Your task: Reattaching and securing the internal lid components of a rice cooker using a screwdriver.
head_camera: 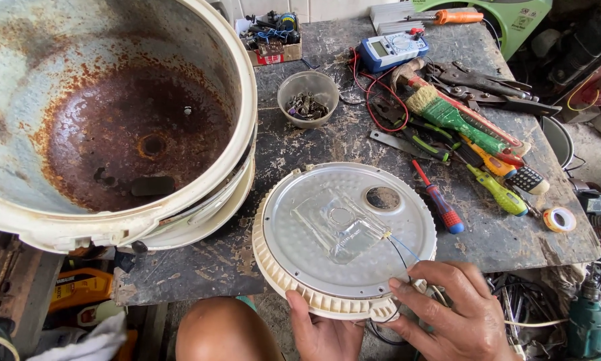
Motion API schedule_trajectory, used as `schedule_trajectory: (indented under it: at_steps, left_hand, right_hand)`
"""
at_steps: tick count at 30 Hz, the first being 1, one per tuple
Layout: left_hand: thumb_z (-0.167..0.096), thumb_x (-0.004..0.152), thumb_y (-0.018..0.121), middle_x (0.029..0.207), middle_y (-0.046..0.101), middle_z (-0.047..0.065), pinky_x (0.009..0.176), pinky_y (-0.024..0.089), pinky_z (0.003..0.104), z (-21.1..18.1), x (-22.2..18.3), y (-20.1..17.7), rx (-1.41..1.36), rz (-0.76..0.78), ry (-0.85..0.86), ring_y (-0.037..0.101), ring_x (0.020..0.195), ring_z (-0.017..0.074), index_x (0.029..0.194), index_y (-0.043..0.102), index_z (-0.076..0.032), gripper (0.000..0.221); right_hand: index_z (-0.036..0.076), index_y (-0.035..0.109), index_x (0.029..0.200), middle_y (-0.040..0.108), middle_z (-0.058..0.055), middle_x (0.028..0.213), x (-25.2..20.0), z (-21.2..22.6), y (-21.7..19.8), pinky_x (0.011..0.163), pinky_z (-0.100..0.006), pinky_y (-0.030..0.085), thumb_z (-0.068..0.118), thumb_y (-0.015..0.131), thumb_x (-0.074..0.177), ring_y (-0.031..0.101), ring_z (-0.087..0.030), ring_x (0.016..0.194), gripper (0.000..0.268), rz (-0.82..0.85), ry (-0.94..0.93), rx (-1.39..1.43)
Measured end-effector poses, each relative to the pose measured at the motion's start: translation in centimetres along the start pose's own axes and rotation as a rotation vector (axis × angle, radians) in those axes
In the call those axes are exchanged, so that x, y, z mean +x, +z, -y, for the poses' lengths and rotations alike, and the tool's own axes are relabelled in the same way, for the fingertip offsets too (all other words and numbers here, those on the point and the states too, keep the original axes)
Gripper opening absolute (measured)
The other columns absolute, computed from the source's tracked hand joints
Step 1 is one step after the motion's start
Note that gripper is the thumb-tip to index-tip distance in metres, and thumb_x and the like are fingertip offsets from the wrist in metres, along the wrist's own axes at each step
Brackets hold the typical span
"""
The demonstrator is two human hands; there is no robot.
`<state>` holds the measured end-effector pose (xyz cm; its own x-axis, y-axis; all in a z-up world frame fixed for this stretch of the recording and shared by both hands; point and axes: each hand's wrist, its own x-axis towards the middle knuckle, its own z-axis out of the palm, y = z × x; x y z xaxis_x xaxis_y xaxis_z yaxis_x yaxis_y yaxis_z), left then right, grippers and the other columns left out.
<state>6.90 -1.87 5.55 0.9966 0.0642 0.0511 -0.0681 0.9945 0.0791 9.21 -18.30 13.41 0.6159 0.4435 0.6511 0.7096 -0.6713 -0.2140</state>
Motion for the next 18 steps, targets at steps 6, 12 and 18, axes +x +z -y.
schedule_trajectory:
  at_steps: [6,12,18]
  left_hand:
    - [-0.061,0.106,0.058,0.162,0.035,0.021,0.117,0.039,0.063,0.1,-0.2,-0.2,-0.005,0.038,-0.002,0.040,0.146,0.0419,0.160,0.024,-0.012,0.080]
    - [-0.061,0.104,0.059,0.160,0.039,0.023,0.115,0.040,0.062,0.0,-0.1,0.1,-0.004,0.014,-0.013,0.042,0.145,0.0422,0.159,0.027,-0.011,0.082]
    - [-0.062,0.103,0.058,0.159,0.039,0.025,0.114,0.040,0.062,0.2,-0.2,0.1,-0.003,0.006,-0.008,0.044,0.142,0.0437,0.159,0.026,-0.009,0.083]
  right_hand:
    - [0.017,0.074,0.108,0.068,-0.011,0.108,0.2,-0.2,-0.2,0.083,-0.038,0.055,0.042,0.068,0.090,0.068,-0.025,0.088,0.032,0.021,-0.026,-0.015]
    - [0.014,0.074,0.107,0.069,-0.011,0.108,0.5,0.0,-0.2,0.080,-0.038,0.055,0.037,0.069,0.090,0.068,-0.025,0.088,0.029,0.038,-0.037,0.017]
    - [0.010,0.074,0.101,0.073,-0.007,0.106,0.7,0.3,-0.2,0.079,-0.035,0.055,0.033,0.071,0.090,0.069,-0.023,0.089,0.026,0.047,-0.074,0.019]
